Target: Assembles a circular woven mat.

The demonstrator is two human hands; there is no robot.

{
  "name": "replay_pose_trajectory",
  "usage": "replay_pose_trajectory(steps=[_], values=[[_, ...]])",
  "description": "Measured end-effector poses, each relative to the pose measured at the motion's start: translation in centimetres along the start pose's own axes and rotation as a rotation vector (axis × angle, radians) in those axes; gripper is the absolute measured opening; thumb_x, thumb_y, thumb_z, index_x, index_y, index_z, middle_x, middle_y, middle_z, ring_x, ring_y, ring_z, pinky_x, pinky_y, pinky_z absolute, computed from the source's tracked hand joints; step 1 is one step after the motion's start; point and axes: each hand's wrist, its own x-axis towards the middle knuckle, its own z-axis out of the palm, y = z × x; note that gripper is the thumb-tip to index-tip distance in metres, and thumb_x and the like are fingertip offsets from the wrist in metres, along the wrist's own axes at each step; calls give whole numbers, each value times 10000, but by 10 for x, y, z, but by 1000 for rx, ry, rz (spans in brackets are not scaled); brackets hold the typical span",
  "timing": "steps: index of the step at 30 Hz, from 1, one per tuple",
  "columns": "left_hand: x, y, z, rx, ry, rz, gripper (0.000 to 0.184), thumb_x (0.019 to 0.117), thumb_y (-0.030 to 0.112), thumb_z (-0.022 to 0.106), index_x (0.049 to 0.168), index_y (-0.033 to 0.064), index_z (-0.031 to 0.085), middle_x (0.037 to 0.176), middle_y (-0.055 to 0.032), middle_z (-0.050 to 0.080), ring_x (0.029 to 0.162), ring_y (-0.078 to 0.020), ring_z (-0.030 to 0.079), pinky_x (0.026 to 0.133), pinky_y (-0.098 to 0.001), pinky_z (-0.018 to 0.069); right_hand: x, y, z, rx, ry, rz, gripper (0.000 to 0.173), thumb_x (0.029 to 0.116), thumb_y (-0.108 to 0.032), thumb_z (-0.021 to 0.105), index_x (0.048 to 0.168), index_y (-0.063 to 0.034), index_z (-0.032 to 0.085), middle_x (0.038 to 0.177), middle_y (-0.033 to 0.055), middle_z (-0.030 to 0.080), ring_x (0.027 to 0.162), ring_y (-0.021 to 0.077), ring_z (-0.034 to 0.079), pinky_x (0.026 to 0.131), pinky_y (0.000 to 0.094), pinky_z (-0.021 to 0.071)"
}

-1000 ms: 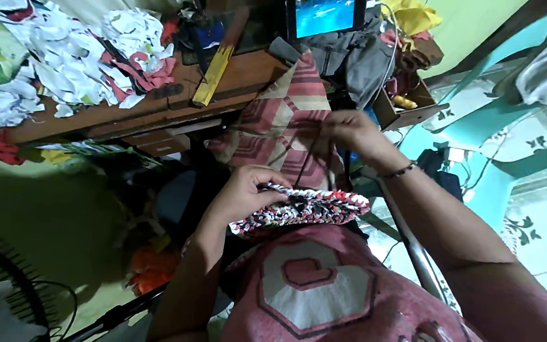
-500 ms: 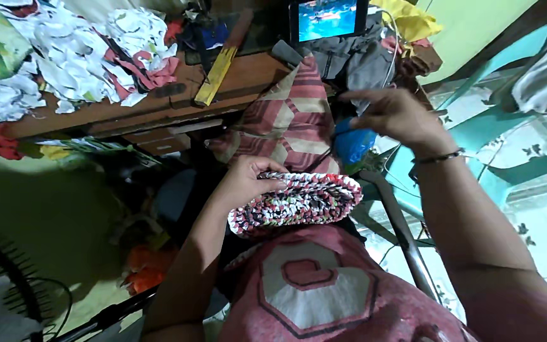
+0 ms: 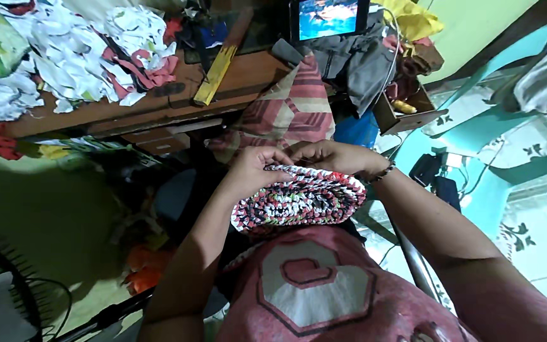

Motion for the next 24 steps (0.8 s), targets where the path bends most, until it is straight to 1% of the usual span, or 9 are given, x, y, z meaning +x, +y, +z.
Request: replay_pose_trajectory(steps=[2,5,10,13,17,19,21,22,24], values=[[0,2,1,16,17,1,229,787,-42,825,979,21,717,889,-47,741,790,-106,710,728,-259,607,-1,-2,1,-41,12,18,180,990,38,531,997,7,708,852,-5,694,746,-5,632,687,172,540],[-2,3,2,31,32,-6,225,785,-25,833,971,27,717,880,-41,740,777,-102,709,711,-251,605,-2,0,3,-29,-8,34,188,996,23,531,875,-14,671,704,-32,627,624,-15,573,578,157,487],[0,2,1,34,-3,-9,183,801,-16,823,965,15,749,859,-48,745,743,-89,701,671,-239,595,-4,5,11,-200,234,-28,153,977,-27,598,839,-24,665,695,-33,593,614,-14,523,571,165,439],[2,-6,2,38,-1,5,170,811,-16,814,965,9,747,857,-49,744,749,-87,699,684,-239,593,-3,6,15,-345,369,-21,107,972,-68,622,963,-7,708,787,2,639,675,2,549,637,194,474],[7,-12,-1,8,53,-80,172,827,6,811,987,10,747,856,-33,751,759,-66,698,725,-233,594,-13,15,9,-96,478,-11,231,1049,-179,547,1016,-25,715,892,8,705,779,38,644,734,248,561],[6,-14,-5,5,71,-141,157,851,10,796,1000,13,746,870,-36,754,769,-70,703,736,-244,600,-30,21,2,78,538,-8,347,1059,-331,494,1060,-57,706,973,26,727,854,91,677,789,314,589],[5,-17,-8,-1,69,-155,131,868,27,783,995,12,751,878,-36,744,781,-71,691,743,-244,590,-52,31,1,94,545,9,424,953,-548,618,1021,-141,717,877,-32,715,738,44,652,653,249,563],[5,-17,-10,6,59,-154,110,884,52,774,986,14,754,885,-32,741,788,-66,686,745,-240,586,-62,35,4,69,533,23,422,894,-576,686,1004,-170,722,821,-61,696,664,10,617,572,203,524],[4,-15,-11,32,43,-158,88,937,109,725,977,37,754,914,-4,728,824,-39,666,775,-228,566,-74,44,12,63,535,40,305,833,-445,796,957,-173,731,763,-84,681,615,-11,593,543,176,505]])
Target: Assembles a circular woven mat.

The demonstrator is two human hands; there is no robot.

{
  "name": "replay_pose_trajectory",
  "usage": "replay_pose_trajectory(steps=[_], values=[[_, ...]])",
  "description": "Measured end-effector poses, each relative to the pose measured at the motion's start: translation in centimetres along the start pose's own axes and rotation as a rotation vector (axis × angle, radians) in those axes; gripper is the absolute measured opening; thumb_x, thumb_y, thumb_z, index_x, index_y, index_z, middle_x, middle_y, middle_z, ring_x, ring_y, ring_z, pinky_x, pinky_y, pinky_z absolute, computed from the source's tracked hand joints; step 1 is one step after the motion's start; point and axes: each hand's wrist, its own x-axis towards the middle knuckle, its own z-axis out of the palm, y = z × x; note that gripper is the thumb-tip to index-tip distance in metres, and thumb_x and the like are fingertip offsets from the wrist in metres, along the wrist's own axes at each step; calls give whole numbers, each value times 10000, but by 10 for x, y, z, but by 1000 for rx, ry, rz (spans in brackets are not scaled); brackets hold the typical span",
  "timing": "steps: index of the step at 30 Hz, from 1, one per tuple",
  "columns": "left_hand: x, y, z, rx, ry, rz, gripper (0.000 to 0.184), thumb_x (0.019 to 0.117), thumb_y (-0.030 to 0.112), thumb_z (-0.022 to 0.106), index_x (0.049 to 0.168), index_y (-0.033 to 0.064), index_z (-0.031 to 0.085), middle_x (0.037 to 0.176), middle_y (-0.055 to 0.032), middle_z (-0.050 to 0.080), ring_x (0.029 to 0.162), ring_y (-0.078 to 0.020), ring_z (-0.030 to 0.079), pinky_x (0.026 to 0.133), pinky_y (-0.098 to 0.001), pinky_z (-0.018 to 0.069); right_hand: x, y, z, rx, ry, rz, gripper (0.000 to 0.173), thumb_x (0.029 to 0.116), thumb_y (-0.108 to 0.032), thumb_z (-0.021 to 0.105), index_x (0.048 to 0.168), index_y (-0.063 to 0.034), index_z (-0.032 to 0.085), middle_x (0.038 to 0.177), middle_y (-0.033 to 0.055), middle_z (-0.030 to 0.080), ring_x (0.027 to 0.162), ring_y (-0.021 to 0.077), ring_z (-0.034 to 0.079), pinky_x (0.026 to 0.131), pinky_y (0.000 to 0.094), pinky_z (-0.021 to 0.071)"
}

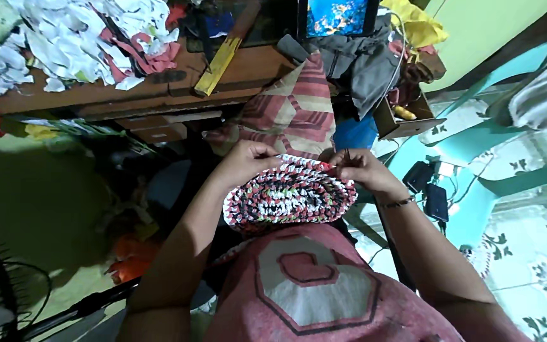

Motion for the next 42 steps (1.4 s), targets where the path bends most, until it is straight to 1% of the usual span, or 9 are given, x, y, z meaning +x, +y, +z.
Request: replay_pose_trajectory(steps=[3,10,14,18,24,29,32,38,42], values=[[-2,5,-2,-37,26,-22,115,974,86,678,1041,40,759,945,-12,746,851,-49,689,800,-239,583,-8,17,8,119,126,31,106,864,-219,788,824,-162,708,704,-58,653,574,8,567,527,191,495],[-11,20,-10,16,4,47,149,943,49,692,1090,41,717,881,-2,727,741,-33,666,660,-189,558,-6,25,19,216,241,32,98,868,-203,787,825,-179,702,660,-67,634,509,-2,540,477,174,480],[-17,21,-17,115,-38,-12,103,923,55,731,1022,42,754,878,-21,744,765,-56,699,709,-216,594,-7,28,18,218,228,20,107,873,-220,789,822,-170,708,658,-63,636,513,-2,547,486,171,485],[-22,16,-21,90,-46,16,100,917,62,734,1013,51,762,860,-2,741,681,-24,654,610,-180,545,-7,28,20,234,233,17,96,868,-198,787,819,-171,709,650,-60,639,512,-1,555,486,167,489],[-26,12,-24,81,-80,62,136,946,44,686,1066,29,750,952,-23,749,865,-57,706,810,-221,593,-9,28,22,201,258,26,117,867,-185,784,801,-171,687,661,-55,632,530,9,559,504,176,496],[-23,20,-19,127,-104,4,210,927,185,740,1096,61,755,933,-2,744,837,-42,689,779,-225,579,-11,28,23,190,273,30,99,869,-175,780,821,-170,693,642,-62,622,489,0,526,470,164,471],[-17,26,-9,118,-65,-55,299,841,106,829,1114,30,736,962,-48,751,867,-90,712,810,-265,596,-12,27,24,194,287,39,96,875,-164,770,833,-169,684,634,-68,610,474,-11,498,453,156,440],[-9,22,3,201,54,-20,198,868,37,788,1062,64,757,1002,-39,752,914,-104,713,856,-320,597,-17,31,26,238,334,28,109,878,-153,757,809,-167,674,635,-62,614,476,-11,505,454,153,446],[-2,22,8,38,51,90,211,857,-26,763,1061,27,746,1001,-40,756,915,-84,713,844,-264,596,-25,31,14,366,146,-104,83,849,-274,816,842,-235,743,736,-98,698,624,-25,630,598,168,547]])
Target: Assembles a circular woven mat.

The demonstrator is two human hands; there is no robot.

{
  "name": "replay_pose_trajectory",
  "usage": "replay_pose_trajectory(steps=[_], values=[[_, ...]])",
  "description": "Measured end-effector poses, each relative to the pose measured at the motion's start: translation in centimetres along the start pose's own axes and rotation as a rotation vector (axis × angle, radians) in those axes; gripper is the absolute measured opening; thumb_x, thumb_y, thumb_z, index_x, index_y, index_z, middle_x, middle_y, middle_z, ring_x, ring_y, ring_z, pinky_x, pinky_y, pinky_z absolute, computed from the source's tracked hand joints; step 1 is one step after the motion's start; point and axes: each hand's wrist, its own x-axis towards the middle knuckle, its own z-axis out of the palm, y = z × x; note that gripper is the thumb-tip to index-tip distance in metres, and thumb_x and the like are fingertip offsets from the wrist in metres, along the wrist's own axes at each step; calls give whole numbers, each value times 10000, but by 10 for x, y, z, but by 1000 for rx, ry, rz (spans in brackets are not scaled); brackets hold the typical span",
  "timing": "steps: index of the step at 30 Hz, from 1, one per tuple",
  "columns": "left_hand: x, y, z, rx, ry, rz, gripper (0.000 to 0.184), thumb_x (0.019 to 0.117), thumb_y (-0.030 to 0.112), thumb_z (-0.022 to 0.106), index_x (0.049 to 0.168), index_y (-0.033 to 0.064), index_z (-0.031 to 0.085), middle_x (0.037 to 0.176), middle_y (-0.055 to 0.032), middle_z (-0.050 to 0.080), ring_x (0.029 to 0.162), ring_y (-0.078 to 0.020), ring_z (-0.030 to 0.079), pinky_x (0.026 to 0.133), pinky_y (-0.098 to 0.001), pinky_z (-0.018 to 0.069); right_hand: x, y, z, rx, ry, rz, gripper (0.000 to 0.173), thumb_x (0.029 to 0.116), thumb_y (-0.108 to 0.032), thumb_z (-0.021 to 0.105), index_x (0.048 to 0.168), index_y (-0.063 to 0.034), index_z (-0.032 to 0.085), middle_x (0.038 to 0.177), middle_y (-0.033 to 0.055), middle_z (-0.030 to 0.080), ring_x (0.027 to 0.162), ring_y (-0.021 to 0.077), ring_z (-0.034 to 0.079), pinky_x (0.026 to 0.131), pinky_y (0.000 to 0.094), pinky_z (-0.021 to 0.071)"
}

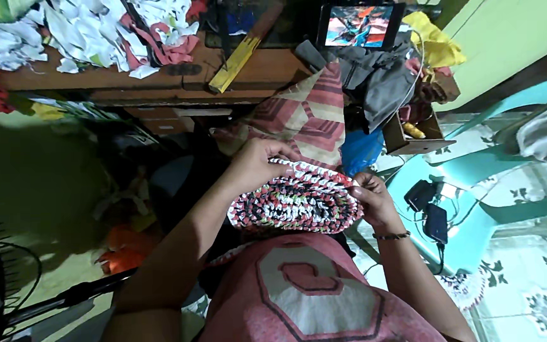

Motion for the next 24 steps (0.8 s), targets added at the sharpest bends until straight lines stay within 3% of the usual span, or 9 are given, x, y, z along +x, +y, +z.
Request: replay_pose_trajectory(steps=[2,5,8,11,14,15,17,20,24], values=[[6,0,2,-75,-56,45,231,857,-53,743,1082,-1,727,1033,-66,748,942,-99,709,860,-266,593,3,-8,-14,-32,-158,-19,142,883,-418,760,937,-288,776,812,-151,720,702,-63,644,652,144,545],[13,-3,6,-78,-102,52,224,869,-60,731,1084,1,733,1023,-69,747,913,-116,712,836,-282,600,31,-29,-15,-102,-183,-8,568,929,-733,500,1190,-278,718,715,-155,597,562,-47,496,518,148,424],[13,0,12,20,-92,-12,171,909,-23,721,1062,37,769,1009,-51,757,874,-121,711,796,-305,598,67,-41,-1,-254,-212,26,510,1068,-486,356,1351,-170,639,725,-72,575,541,18,468,482,187,410],[7,7,13,159,-66,-113,155,926,61,745,1080,69,760,1024,-38,746,868,-108,698,785,-307,590,88,-38,18,-479,-307,30,329,1058,-171,455,1302,-98,663,838,-27,648,576,10,497,502,178,429],[0,6,13,246,-21,-114,147,929,99,748,1073,71,752,1094,-52,716,1004,-124,683,894,-345,583,93,-39,25,-612,-391,-90,266,1013,-89,566,1221,-54,729,1135,15,731,915,38,674,810,232,581],[-1,7,13,236,1,-115,123,924,88,748,1046,72,753,1087,-44,712,1001,-113,679,889,-329,584,93,-41,27,-628,-416,-108,265,1007,-86,581,1221,-50,731,1211,26,719,1051,67,678,931,268,574],[-3,8,16,165,45,-140,100,913,68,758,1012,85,756,1053,-3,740,939,-69,699,843,-287,598,91,-43,31,-649,-468,-100,295,1033,-119,547,1274,-65,709,1294,27,689,1174,88,644,1029,300,537],[-3,2,18,30,64,-115,150,897,43,760,1040,87,752,1035,15,752,928,-60,707,834,-268,601,92,-45,29,-657,-523,-52,321,1056,-152,501,1302,-80,694,1320,12,675,1188,64,631,1031,277,524],[-6,-4,16,-103,86,-85,169,877,0,753,1027,60,702,982,-3,727,907,-73,693,820,-258,591,94,-36,22,-569,-510,-1,188,1022,-98,573,1139,-25,701,1097,6,718,968,24,665,879,225,562]])
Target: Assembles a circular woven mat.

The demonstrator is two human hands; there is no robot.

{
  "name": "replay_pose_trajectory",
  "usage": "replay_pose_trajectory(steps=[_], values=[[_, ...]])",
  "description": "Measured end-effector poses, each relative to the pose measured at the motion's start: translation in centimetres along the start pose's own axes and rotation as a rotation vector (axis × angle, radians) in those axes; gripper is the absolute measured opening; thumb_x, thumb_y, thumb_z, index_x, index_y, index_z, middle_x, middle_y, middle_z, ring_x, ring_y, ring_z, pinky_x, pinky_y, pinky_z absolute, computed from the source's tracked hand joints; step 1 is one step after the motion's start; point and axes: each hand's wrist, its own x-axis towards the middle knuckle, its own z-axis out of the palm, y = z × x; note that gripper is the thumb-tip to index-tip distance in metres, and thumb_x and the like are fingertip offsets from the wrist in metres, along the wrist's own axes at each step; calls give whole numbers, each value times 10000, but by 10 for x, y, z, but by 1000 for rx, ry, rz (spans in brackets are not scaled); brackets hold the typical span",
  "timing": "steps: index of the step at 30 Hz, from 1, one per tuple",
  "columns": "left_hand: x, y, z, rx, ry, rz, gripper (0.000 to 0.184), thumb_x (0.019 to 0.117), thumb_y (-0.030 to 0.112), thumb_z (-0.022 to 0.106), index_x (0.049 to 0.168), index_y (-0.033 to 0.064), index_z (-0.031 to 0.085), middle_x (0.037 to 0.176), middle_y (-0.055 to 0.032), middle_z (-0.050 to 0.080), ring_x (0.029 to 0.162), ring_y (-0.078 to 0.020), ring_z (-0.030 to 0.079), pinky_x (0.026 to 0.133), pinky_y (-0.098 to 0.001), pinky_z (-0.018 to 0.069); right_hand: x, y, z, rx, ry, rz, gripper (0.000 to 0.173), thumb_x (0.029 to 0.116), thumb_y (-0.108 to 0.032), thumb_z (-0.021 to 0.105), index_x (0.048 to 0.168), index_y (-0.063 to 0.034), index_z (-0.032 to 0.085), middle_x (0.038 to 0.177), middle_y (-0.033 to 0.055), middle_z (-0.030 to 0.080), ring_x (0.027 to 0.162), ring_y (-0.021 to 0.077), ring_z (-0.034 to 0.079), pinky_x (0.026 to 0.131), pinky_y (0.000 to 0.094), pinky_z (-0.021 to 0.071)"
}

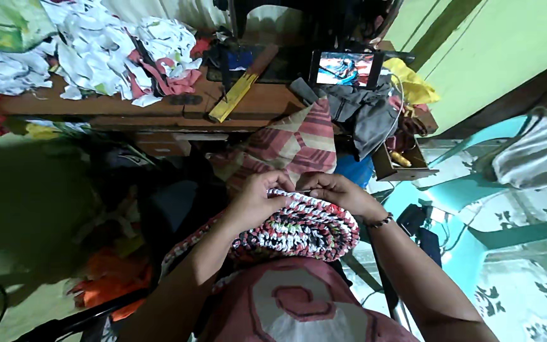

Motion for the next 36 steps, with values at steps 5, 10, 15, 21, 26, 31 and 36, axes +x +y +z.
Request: replay_pose_trajectory(steps=[5,10,15,21,26,31,36], values=[[-1,-8,-1,-87,5,52,137,880,-18,728,993,47,686,960,3,716,895,-63,683,810,-241,585,-1,1,10,12,20,-32,211,1022,-44,547,1143,22,706,1142,50,715,1020,35,663,935,228,549],[-1,-10,-4,-108,-26,60,87,896,-12,709,967,37,715,971,3,722,904,-55,681,825,-237,581,-5,0,23,36,78,-88,211,1031,-41,533,1142,38,694,1109,52,717,1004,41,665,929,239,555],[-3,-10,-4,-124,-23,74,97,892,-5,720,978,34,742,989,5,738,921,-41,686,833,-216,577,-10,-3,34,78,120,-124,189,1021,-33,544,1119,35,690,1101,51,712,991,50,667,911,248,563],[-3,-13,-2,-132,-28,82,105,889,1,717,984,39,738,995,12,736,897,-21,681,805,-193,572,-14,-4,43,135,163,-135,186,1030,-42,532,1106,26,687,1090,57,706,991,72,665,897,266,565],[-4,-14,0,-112,-42,121,117,889,-14,706,986,43,738,978,22,730,911,-20,672,828,-201,565,-15,-7,54,158,192,-112,180,1034,-72,528,1107,5,673,1038,12,704,937,33,658,862,241,563],[-5,-14,-1,-112,-52,140,111,887,-15,708,981,39,734,977,20,730,911,-19,672,827,-198,563,-15,-13,61,228,212,-89,156,1026,-47,525,1075,-6,667,1009,4,698,917,36,655,843,240,562],[-6,-15,-2,-143,-59,150,106,878,-7,723,977,31,736,1010,11,727,943,-27,676,857,-204,569,-17,-2,56,288,239,-89,167,968,-33,591,1135,-24,588,1024,-1,674,904,55,654,832,248,563]])
